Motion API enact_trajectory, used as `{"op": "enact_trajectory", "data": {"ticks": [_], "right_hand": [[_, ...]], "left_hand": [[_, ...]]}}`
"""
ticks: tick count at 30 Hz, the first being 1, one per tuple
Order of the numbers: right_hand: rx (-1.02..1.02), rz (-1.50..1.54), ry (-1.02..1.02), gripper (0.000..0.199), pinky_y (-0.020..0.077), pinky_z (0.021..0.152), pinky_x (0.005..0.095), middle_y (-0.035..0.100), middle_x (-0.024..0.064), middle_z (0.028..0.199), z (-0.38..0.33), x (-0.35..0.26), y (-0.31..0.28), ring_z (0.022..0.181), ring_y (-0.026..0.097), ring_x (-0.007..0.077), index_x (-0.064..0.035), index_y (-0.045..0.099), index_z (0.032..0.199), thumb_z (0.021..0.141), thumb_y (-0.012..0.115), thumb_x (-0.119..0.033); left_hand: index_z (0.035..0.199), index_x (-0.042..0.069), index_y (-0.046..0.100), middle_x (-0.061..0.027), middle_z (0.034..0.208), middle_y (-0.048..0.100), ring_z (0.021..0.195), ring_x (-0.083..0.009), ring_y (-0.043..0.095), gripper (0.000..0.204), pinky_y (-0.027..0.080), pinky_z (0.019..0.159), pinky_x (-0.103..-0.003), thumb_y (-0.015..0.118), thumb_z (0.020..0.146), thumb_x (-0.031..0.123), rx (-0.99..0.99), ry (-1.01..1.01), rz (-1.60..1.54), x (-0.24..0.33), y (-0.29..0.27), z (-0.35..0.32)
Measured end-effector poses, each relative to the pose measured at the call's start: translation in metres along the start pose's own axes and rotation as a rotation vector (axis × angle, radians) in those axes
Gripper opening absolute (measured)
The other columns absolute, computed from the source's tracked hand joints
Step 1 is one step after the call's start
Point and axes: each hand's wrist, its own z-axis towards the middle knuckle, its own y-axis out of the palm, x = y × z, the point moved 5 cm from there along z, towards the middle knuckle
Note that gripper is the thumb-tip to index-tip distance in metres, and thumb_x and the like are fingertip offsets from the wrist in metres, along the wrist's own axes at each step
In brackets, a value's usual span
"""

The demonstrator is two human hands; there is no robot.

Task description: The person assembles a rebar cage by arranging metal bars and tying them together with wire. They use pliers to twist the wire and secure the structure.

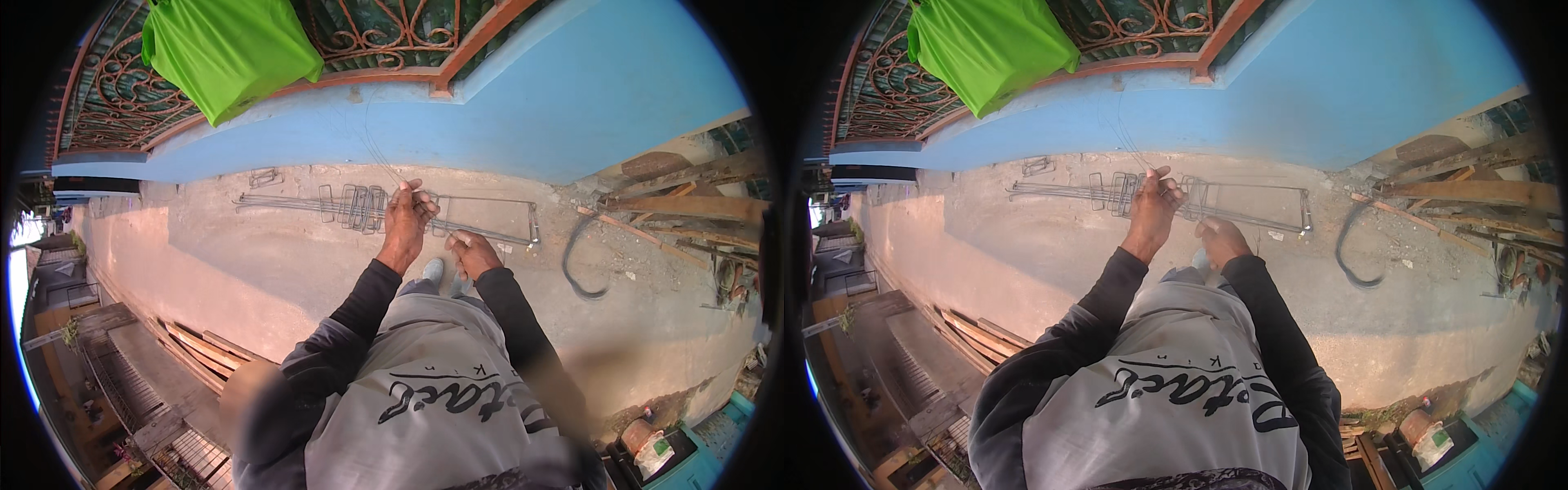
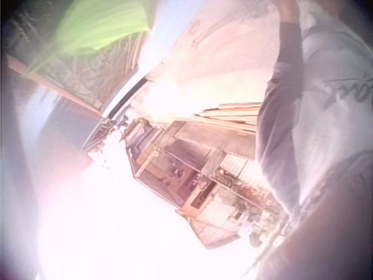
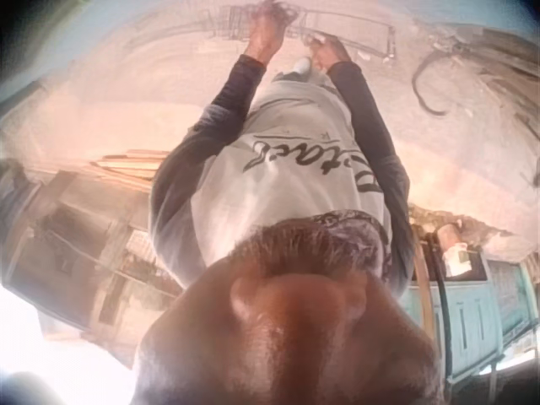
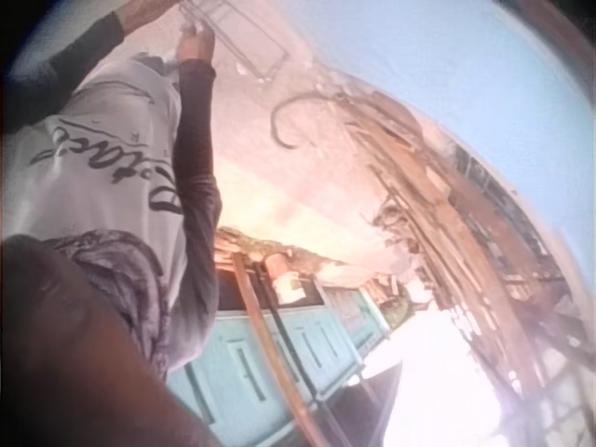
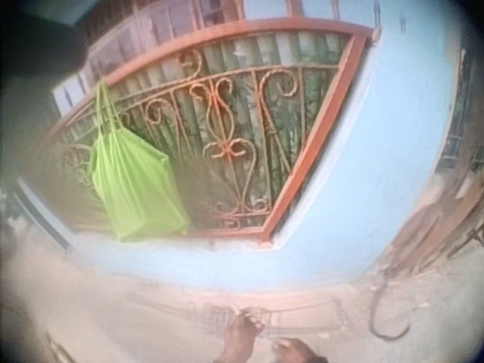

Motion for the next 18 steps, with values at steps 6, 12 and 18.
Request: {"op": "enact_trajectory", "data": {"ticks": [6, 12, 18], "right_hand": [[0.161, -0.372, -0.308, 0.031, 0.0481, 0.082, 0.0402, 0.069, 0.0207, 0.095, 0.010, -0.010, 0.038, 0.090, 0.065, 0.0353, 0.0007, 0.065, 0.100, 0.100, 0.048, -0.025], [-0.269, -0.551, -0.326, 0.033, 0.0455, 0.065, 0.0360, 0.058, 0.0118, 0.071, -0.002, -0.021, 0.060, 0.065, 0.057, 0.0234, -0.0010, 0.059, 0.088, 0.101, 0.051, -0.031], [-0.433, -0.002, -0.119, 0.037, 0.0233, 0.042, 0.0252, 0.037, -0.0039, 0.057, -0.006, -0.045, 0.034, 0.047, 0.032, 0.0052, -0.0051, 0.057, 0.089, 0.100, 0.056, -0.040]], "left_hand": [[0.091, 0.010, 0.051, 0.0060, 0.063, 0.035, 0.052, -0.0063, 0.032, 0.034, 0.034, 0.048, -0.024, 0.051, 0.103, 0.041, 0.191, -0.015, -0.027, -0.024, -0.020, -0.013], [0.094, 0.009, 0.052, 0.0061, 0.062, 0.035, 0.047, -0.0059, 0.029, 0.029, 0.026, 0.042, -0.023, 0.045, 0.105, 0.035, 0.404, 0.100, -0.077, -0.012, -0.074, 0.009], [0.098, 0.010, 0.048, 0.0054, 0.064, 0.036, 0.046, -0.0068, 0.031, 0.022, 0.027, 0.040, -0.024, 0.042, 0.105, 0.029, 0.576, 0.249, -0.343, 0.046, -0.133, 0.052]]}}
